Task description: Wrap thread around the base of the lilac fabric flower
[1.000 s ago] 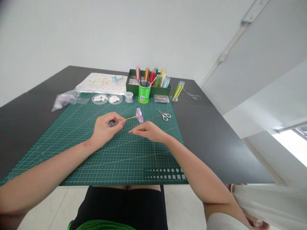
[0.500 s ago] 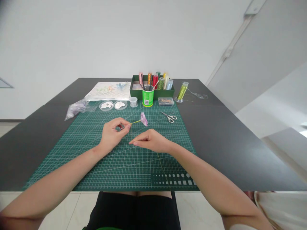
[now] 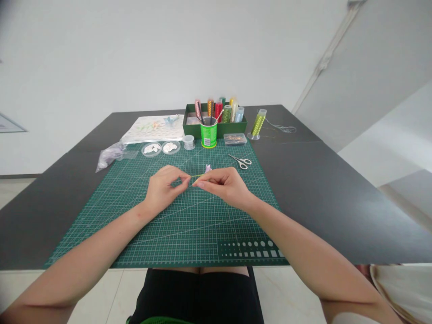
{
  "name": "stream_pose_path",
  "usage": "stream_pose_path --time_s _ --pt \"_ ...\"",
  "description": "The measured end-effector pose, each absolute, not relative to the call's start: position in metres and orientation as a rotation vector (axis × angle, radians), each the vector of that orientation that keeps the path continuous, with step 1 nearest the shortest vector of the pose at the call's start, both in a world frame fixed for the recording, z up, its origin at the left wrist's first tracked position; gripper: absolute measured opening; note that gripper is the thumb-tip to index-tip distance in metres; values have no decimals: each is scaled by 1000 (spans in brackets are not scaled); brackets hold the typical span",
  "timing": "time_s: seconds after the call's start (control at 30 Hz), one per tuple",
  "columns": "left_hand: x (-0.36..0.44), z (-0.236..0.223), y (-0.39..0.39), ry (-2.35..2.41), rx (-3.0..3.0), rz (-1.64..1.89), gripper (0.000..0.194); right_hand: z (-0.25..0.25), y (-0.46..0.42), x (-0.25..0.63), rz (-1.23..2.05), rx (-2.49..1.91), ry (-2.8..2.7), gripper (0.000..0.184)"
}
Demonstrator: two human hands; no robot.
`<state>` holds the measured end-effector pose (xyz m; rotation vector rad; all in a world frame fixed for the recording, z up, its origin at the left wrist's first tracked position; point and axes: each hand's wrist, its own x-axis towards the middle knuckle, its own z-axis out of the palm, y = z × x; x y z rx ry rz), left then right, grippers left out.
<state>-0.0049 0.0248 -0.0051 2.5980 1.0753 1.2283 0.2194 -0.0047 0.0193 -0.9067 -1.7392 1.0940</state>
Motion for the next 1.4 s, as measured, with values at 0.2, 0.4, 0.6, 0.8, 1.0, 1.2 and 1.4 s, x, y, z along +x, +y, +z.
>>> stream_pose_path --time_s 0.2,0.4,0.6,0.8,1.0,1.2,1.4 --pt "-5 -3 21 997 2736 1147 14 23 2 223 1023 -966 -1692 32" --pt "-6 -6 24 956 2799 1067 14 25 7 228 1017 -977 -1842 41" --pt "-5 -10 27 788 2675 1051 11 18 15 238 1035 -971 -1829 67" --pt "-3 -5 24 630 2647 1050 13 17 26 253 1139 -881 -1947 84" --pt "-2 -5 23 632 2612 1141 14 10 32 252 1314 -886 -1928 90" --pt "-3 1 22 695 2641 1401 11 2 33 244 1652 -934 -1799 101" --pt "-2 5 17 822 2511 1471 15 -10 35 233 1853 -755 -1654 105"
